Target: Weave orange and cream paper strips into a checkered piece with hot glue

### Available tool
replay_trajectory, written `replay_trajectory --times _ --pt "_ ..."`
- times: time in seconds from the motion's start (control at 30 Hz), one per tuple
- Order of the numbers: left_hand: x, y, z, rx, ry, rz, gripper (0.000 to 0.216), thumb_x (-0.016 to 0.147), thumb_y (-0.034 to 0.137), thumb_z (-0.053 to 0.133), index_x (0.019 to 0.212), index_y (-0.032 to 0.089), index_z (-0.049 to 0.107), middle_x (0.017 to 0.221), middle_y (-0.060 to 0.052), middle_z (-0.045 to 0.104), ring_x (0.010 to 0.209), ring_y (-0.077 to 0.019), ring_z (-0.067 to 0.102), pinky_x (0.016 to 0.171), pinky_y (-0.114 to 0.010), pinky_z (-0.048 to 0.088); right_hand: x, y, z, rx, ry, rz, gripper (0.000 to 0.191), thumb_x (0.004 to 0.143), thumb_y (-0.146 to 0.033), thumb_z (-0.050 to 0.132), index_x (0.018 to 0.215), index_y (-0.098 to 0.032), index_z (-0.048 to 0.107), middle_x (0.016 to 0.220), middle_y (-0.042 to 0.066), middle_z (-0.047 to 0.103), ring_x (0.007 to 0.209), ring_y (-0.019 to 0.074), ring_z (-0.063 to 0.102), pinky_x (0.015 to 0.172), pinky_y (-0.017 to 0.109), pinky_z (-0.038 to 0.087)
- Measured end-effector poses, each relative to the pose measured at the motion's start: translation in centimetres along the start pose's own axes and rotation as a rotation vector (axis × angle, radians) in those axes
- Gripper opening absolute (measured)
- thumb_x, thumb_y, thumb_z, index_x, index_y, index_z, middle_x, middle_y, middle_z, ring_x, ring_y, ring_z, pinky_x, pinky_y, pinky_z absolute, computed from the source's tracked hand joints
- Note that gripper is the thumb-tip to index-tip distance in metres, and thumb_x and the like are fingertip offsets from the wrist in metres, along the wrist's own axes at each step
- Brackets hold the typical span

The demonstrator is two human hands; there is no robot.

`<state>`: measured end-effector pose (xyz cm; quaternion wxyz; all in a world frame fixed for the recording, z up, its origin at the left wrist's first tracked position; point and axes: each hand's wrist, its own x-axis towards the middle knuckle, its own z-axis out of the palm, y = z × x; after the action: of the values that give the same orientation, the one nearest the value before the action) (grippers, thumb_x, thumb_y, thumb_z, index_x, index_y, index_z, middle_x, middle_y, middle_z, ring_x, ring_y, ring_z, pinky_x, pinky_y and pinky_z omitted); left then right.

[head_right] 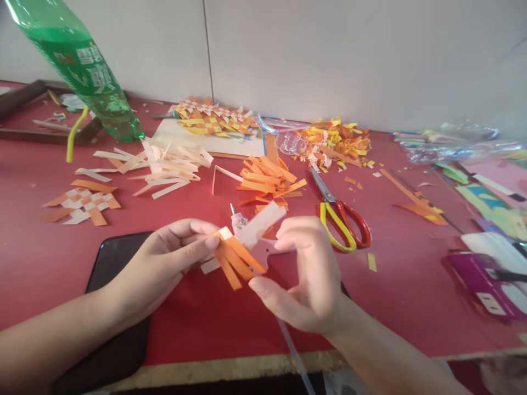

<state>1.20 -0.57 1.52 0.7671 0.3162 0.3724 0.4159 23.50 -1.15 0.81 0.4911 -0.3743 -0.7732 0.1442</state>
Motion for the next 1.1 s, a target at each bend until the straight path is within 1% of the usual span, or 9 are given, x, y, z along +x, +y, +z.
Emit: replay_trajectory --times 0.07,0.17,0.27,0.33,0.4,0.57,0.73,0.87,1.1 --pt "0.1 0.1 -0.1 -0.006 0.028 0.032 0.012 0.082 0.025 0.076 0.084 0.017 0.067 0.077 0.001 0.074 0.067 -0.0089 0.067 0.065 -0.018 0.054 0.0 0.1 0.1 0.1 -0.019 0.123 0.027 0.078 -0.03 0.071 0.098 -0.023 0.054 0.089 0.005 0.054 0.082 0.0206 0.056 0.067 0.036 0.054" --pt "0.2 0.1 -0.1 0.003 0.034 0.026 0.015 0.081 0.023 0.076 0.083 0.018 0.063 0.079 0.001 0.073 0.07 -0.0114 0.069 0.066 -0.021 0.055 0.2 -0.3 0.1 0.254 -0.174 0.338 0.026 0.082 -0.035 0.072 0.099 -0.022 0.058 0.087 0.005 0.064 0.077 0.0183 0.065 0.065 0.032 0.059" --pt "0.3 0.0 -0.1 0.011 -0.009 -0.002 0.017 0.081 0.022 0.076 0.081 0.018 0.06 0.081 0.001 0.074 0.07 -0.011 0.07 0.065 -0.02 0.054 0.5 -0.9 0.3 0.392 -0.231 0.45 0.013 0.088 -0.027 0.065 0.099 -0.021 0.062 0.084 0.003 0.068 0.072 0.0162 0.07 0.065 0.029 0.061" --pt "0.4 -0.1 -0.1 0.019 -0.055 -0.008 0.016 0.082 0.022 0.075 0.081 0.018 0.06 0.08 0.001 0.074 0.069 -0.0105 0.07 0.065 -0.02 0.053 0.7 -1.3 0.3 0.388 -0.178 0.432 0.004 0.09 -0.019 0.061 0.092 -0.021 0.064 0.077 0.0 0.065 0.064 0.0131 0.068 0.059 0.025 0.06" --pt "0.3 -0.1 0.0 0.038 -0.098 -0.001 0.013 0.084 0.022 0.074 0.083 0.018 0.061 0.078 0.001 0.074 0.069 -0.0104 0.07 0.066 -0.02 0.053 1.0 -1.5 0.3 0.318 -0.134 0.383 0.006 0.089 -0.016 0.061 0.087 -0.02 0.065 0.072 -0.001 0.063 0.06 0.0121 0.066 0.055 0.023 0.058" --pt "0.1 0.1 0.0 0.133 -0.109 -0.005 0.012 0.086 0.028 0.071 0.085 0.016 0.072 0.076 -0.003 0.075 0.069 -0.0131 0.069 0.072 -0.025 0.054 1.3 -1.5 0.1 0.169 -0.138 0.302 0.008 0.087 -0.016 0.062 0.081 -0.021 0.065 0.068 -0.001 0.062 0.059 0.0113 0.06 0.052 0.023 0.051" --pt "0.0 0.3 0.1 0.203 -0.089 0.008 0.018 0.087 0.03 0.07 0.076 0.017 0.074 0.071 -0.003 0.074 0.071 -0.0137 0.07 0.077 -0.025 0.054 1.0 -1.3 0.0 0.223 -0.167 0.335 0.009 0.088 -0.016 0.06 0.084 -0.021 0.066 0.07 0.0 0.064 0.062 0.0131 0.062 0.057 0.027 0.054" --pt "0.1 0.3 0.1 0.2 -0.077 0.013 0.016 0.087 0.029 0.07 0.075 0.018 0.074 0.07 -0.001 0.074 0.074 -0.0129 0.071 0.079 -0.023 0.053 0.8 -1.2 0.1 0.25 -0.183 0.362 0.009 0.089 -0.017 0.06 0.087 -0.02 0.068 0.071 0.001 0.066 0.063 0.0139 0.065 0.059 0.027 0.054" --pt "-0.2 0.3 0.0 0.223 -0.073 0.029 0.018 0.087 0.031 0.07 0.075 0.018 0.074 0.074 -0.003 0.075 0.072 -0.0144 0.07 0.076 -0.026 0.054 0.8 -1.3 0.1 0.219 -0.188 0.358 0.008 0.088 -0.018 0.061 0.083 -0.021 0.066 0.069 -0.001 0.063 0.061 0.0128 0.062 0.057 0.026 0.051"
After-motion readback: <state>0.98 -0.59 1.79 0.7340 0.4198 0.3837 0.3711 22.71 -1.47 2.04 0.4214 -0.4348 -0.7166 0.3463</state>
